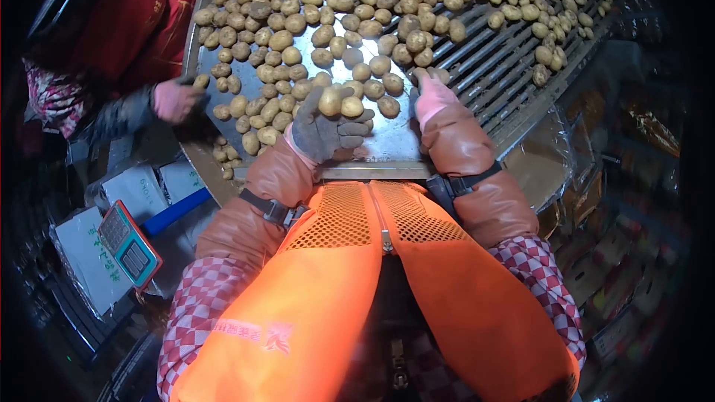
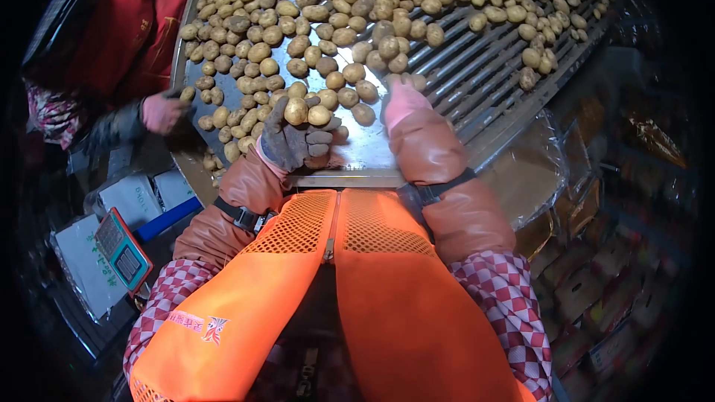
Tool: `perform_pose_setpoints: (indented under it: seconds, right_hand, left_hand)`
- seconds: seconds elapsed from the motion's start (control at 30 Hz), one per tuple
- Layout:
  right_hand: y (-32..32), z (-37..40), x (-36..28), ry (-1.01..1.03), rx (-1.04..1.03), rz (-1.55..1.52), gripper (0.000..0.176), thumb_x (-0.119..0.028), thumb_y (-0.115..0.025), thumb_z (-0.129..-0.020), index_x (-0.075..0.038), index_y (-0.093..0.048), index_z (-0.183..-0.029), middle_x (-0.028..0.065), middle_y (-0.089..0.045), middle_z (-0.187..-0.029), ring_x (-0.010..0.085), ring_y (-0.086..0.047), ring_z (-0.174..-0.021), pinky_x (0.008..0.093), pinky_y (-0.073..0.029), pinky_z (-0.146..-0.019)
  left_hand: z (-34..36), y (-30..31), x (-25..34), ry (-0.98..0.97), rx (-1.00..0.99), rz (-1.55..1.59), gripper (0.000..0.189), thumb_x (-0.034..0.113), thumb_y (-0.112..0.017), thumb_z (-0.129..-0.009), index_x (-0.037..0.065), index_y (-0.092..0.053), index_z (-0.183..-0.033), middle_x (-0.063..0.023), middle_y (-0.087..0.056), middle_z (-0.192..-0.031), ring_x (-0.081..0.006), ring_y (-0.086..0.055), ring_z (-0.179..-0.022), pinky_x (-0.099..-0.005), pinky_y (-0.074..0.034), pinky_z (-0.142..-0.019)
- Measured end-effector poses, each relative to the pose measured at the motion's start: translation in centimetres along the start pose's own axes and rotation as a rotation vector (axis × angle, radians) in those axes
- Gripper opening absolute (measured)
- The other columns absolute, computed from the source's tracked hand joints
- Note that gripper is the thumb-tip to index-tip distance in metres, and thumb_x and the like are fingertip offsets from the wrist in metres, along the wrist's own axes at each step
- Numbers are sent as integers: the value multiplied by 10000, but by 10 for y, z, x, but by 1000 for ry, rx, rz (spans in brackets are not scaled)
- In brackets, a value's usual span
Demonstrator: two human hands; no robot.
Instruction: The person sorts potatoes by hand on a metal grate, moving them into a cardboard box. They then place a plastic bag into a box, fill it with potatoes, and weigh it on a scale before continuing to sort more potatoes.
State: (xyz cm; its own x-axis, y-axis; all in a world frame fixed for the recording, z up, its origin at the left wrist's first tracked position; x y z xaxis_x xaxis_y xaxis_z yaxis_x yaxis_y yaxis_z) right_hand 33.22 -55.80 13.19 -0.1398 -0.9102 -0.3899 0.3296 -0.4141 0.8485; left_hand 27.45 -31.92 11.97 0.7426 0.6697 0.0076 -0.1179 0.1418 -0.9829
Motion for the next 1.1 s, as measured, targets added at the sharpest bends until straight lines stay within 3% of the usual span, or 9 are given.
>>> perform_pose_setpoints:
  seconds: [0.23,0.33,0.57,0.7,0.8,0.9,0.93,0.97,1.1]
  right_hand:
    - [-12,-28,11,71,61,216,461,-79,-466,-940,-229,-536,-1370,169,-636,-1190,312,-661,-1038,410,-531,-870]
    - [-38,-52,50,16,-74,-836,509,32,-645,-886,-125,-544,-1359,10,-615,-866,87,-499,-621,229,-387,-504]
    - [1,20,33,-103,-461,-1729,569,-449,-449,-1034,-77,-398,-1461,162,-587,-1352,227,-700,-912,338,-607,-683]
    - [27,31,-8,-95,-326,-1443,572,-454,-492,-1025,-73,-420,-1444,89,-634,-1175,145,-640,-802,277,-531,-624]
    - [27,45,-50,111,-231,-1151,617,-447,-620,-953,-88,-447,-1424,20,-619,-946,125,-588,-780,264,-503,-709]
    - [-39,44,-83,192,-571,-1080,660,-309,-698,-923,-63,-399,-1457,67,-646,-1041,224,-617,-936,355,-499,-900]
    - [-37,57,-95,602,-342,-582,648,-278,-703,-920,-50,-411,-1452,97,-639,-1131,257,-605,-1041,374,-470,-969]
    - [-25,80,-116,957,-91,-55,635,-248,-707,-918,-38,-424,-1446,128,-631,-1221,291,-594,-1146,393,-440,-1038]
    - [-26,72,-113,770,-547,-708,446,-168,-673,-909,-52,-585,-1330,216,-614,-1273,294,-634,-1127,381,-511,-941]
  left_hand:
    - [20,-1,1,-111,284,-104,925,748,-488,-885,90,-301,-1508,-212,-460,-1431,-496,-466,-1310,-653,-389,-1084]
    - [25,7,1,-162,250,-161,1016,829,-453,-831,82,-309,-1504,-198,-475,-1421,-470,-502,-1288,-618,-427,-1070]
    - [13,3,-25,119,526,-612,540,567,-633,-918,91,-619,-1173,-48,-630,-953,-159,-634,-834,-324,-543,-708]
    - [5,-14,-17,196,631,-1383,583,591,-577,-935,77,-599,-1207,-56,-623,-917,-160,-630,-796,-339,-543,-686]
    - [15,-22,-27,30,673,-408,914,816,-486,-835,82,-483,-1379,-122,-600,-1188,-272,-632,-1008,-472,-550,-872]
    - [11,-24,-19,-179,355,55,717,692,-416,-957,66,-566,-1273,-156,-624,-1154,-323,-606,-1119,-535,-499,-937]
    - [19,7,-10,-382,205,-635,555,554,-541,-963,54,-592,-1198,-168,-633,-1160,-331,-609,-1117,-545,-493,-959]
    - [29,-9,-12,-370,71,-33,340,257,-656,-946,36,-577,-1192,-167,-634,-1170,-317,-638,-1060,-518,-509,-953]
    - [103,-2,-5,-558,319,-977,235,111,-607,-968,39,-555,-1185,-125,-624,-1135,-235,-626,-1028,-348,-541,-895]
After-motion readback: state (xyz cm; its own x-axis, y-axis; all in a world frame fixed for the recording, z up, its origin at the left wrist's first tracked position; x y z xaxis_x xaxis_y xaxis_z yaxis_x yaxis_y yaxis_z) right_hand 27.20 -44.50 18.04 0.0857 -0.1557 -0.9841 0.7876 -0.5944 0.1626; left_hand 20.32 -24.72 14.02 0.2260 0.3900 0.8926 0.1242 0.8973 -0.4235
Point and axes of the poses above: each hand's wrist, its own z-axis away from the middle knuckle, its own y-axis out of the back of the hand, x = y × z, the point moved 2 cm from there along -z, towards the middle knuckle
